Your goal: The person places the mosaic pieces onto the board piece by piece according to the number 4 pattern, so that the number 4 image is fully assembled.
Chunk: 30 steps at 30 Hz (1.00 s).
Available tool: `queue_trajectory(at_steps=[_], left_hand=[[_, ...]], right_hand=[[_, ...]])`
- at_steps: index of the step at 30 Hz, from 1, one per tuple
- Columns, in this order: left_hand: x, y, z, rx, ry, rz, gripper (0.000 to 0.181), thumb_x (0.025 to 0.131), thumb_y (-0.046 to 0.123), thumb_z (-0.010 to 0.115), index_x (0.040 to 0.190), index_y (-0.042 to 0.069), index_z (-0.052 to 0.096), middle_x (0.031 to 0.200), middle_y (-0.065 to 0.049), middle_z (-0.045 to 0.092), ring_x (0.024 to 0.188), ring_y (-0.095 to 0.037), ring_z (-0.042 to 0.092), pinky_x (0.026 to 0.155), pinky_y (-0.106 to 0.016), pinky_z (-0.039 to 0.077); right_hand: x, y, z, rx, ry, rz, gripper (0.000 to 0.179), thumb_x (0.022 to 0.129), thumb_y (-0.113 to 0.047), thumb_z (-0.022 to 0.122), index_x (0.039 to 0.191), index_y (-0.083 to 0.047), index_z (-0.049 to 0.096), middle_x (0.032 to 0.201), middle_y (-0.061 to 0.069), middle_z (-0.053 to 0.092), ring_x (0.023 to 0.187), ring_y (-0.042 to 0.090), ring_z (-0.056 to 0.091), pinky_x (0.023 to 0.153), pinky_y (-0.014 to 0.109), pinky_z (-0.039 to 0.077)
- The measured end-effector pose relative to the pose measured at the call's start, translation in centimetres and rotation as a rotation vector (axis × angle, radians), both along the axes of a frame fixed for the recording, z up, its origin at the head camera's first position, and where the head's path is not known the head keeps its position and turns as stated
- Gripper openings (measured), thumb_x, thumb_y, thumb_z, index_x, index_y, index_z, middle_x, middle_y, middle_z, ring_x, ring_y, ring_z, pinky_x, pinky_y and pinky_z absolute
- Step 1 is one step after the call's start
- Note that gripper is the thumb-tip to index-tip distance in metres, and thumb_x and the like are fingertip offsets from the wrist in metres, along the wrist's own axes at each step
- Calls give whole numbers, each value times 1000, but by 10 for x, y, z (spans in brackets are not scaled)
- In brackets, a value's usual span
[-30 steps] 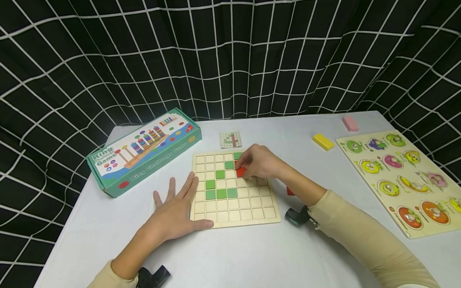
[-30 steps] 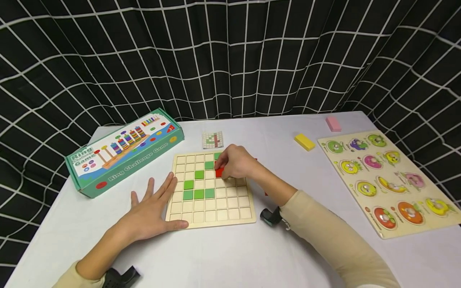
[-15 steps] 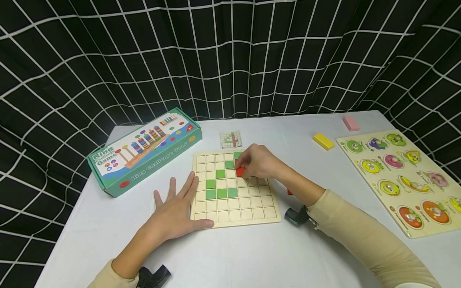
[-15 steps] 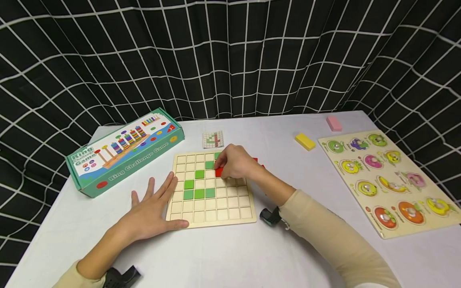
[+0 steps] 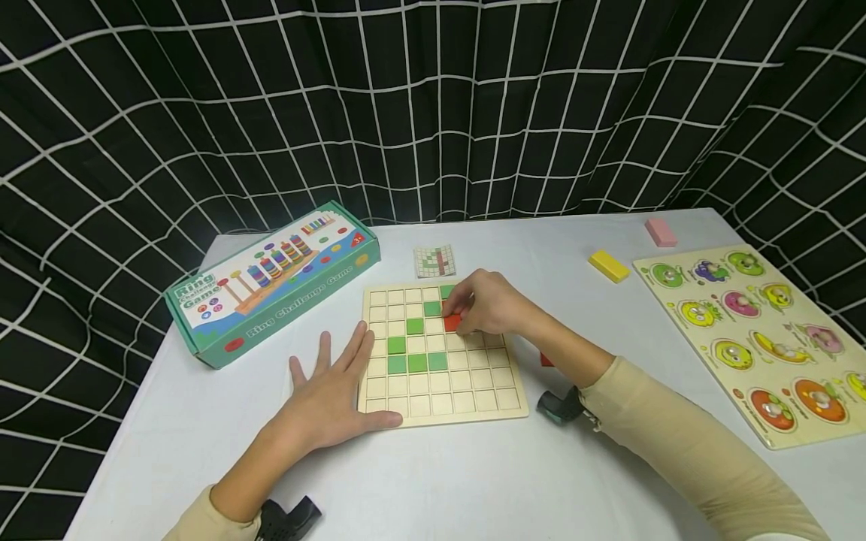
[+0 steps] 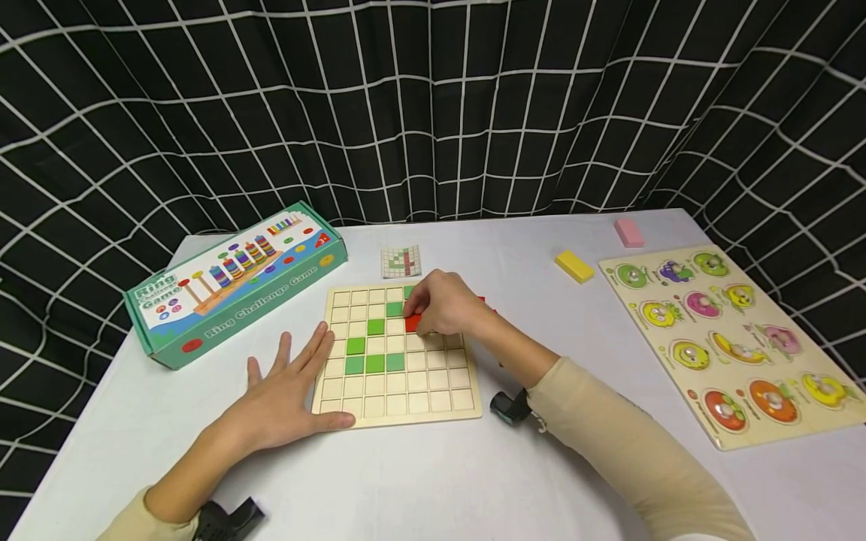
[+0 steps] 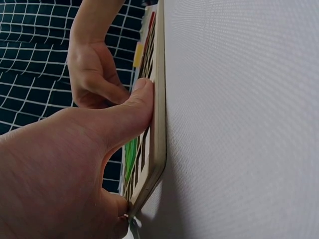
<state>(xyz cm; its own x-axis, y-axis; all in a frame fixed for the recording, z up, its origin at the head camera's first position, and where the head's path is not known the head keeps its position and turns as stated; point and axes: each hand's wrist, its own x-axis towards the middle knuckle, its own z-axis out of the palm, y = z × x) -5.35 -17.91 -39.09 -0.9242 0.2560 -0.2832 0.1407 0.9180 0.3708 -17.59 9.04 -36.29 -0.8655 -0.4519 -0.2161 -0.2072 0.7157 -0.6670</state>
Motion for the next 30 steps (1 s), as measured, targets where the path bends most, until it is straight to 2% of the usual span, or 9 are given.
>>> queue_trajectory(at_steps=[11, 16, 22, 30], left_hand=[[0, 0, -1, 1, -1, -2, 127, 77, 80, 71, 168, 14, 13, 178, -1, 1, 157, -56, -4, 106, -90, -2], [0, 0, -1, -2, -7, -2, 127, 77, 80, 71, 169, 14, 13, 178, -1, 1, 157, -56, -4, 107, -90, -2], [0, 0, 0, 1, -5, 2, 128, 76, 79, 72, 169, 14, 12, 177, 0, 0, 157, -55, -5, 107, -90, -3], [0, 0, 0, 9, 0, 1, 129, 76, 80, 72, 169, 14, 11, 177, -1, 1, 157, -56, -5, 107, -90, -3]], right_hand=[[0, 12, 6, -48, -38, 23, 28, 77, 2, 78, 101, -13, 83, 95, 3, 79, 82, 16, 68, 75, 28, 55], [0, 19, 11, -69, -51, 4, 26, 83, 1, 75, 105, -11, 82, 101, 5, 78, 88, 18, 68, 78, 30, 56], [2, 34, 17, -87, -8, -7, 26, 87, 1, 73, 109, -9, 81, 111, 9, 76, 98, 23, 67, 80, 33, 53], [-4, 56, 16, -79, 35, -14, 26, 89, 3, 72, 111, -8, 80, 113, 12, 75, 100, 25, 65, 80, 33, 53]])
